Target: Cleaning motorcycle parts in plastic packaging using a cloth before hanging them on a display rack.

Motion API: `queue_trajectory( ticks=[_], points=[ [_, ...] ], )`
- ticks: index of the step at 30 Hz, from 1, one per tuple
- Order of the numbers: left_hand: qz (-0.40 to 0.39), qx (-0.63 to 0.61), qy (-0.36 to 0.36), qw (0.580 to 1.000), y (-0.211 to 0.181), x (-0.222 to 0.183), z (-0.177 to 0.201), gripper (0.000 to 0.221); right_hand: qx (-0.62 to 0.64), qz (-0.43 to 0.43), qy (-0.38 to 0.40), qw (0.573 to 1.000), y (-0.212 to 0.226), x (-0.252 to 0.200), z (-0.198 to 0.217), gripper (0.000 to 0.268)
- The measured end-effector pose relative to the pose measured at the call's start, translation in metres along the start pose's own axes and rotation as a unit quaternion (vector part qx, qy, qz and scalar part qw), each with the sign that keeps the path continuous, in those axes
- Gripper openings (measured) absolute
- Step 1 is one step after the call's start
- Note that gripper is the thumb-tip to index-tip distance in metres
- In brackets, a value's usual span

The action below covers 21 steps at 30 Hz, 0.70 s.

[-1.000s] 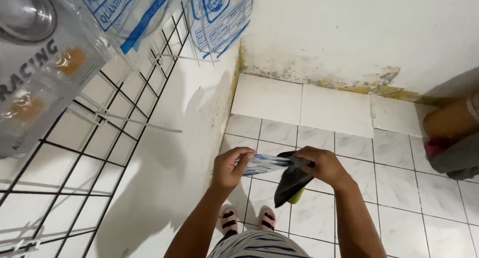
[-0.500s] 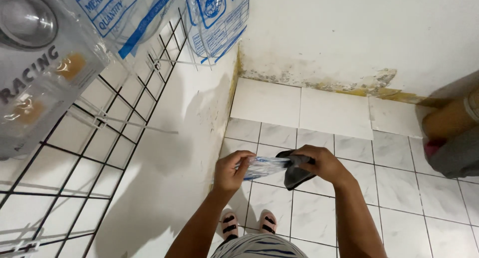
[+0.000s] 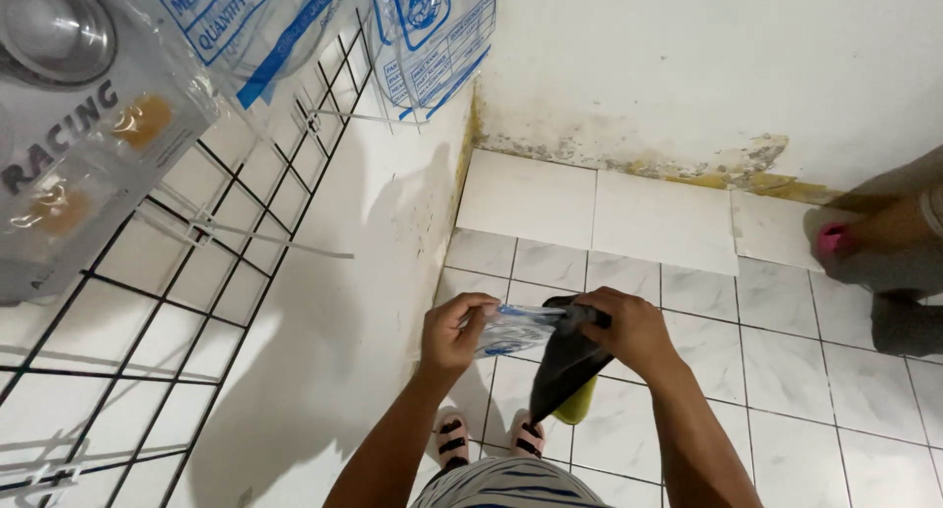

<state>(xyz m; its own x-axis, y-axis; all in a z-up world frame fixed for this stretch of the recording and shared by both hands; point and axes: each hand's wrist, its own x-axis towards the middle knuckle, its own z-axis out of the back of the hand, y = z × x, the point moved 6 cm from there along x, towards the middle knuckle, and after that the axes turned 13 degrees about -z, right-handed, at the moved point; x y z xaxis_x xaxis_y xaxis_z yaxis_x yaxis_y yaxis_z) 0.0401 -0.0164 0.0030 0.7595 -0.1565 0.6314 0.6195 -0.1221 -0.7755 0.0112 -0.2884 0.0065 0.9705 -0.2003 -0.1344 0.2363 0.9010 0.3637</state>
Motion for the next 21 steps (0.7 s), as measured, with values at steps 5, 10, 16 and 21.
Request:
queue_trajectory(
  ticks=[5,10,16,21],
  points=[
    [0.049,-0.018,-0.030,0.998,0.010,-0.010,0.017,0.014,0.186,-0.010,0.026,0.982,-0.037,0.008,-0.015,0.040],
    [0.086,-0.047,-0.073,0.992,0.024,-0.018,0.027,0.016,0.462,0.003,0.022,0.887,-0.089,0.028,-0.065,0.036],
    [0.147,-0.117,-0.133,0.973,0.034,-0.022,0.028,0.027,0.559,-0.017,0.020,0.829,-0.066,0.015,-0.069,0.039],
    [0.193,-0.114,-0.126,0.966,0.041,-0.027,0.028,0.029,0.526,-0.027,-0.005,0.850,-0.073,0.017,-0.066,0.034]
  ],
)
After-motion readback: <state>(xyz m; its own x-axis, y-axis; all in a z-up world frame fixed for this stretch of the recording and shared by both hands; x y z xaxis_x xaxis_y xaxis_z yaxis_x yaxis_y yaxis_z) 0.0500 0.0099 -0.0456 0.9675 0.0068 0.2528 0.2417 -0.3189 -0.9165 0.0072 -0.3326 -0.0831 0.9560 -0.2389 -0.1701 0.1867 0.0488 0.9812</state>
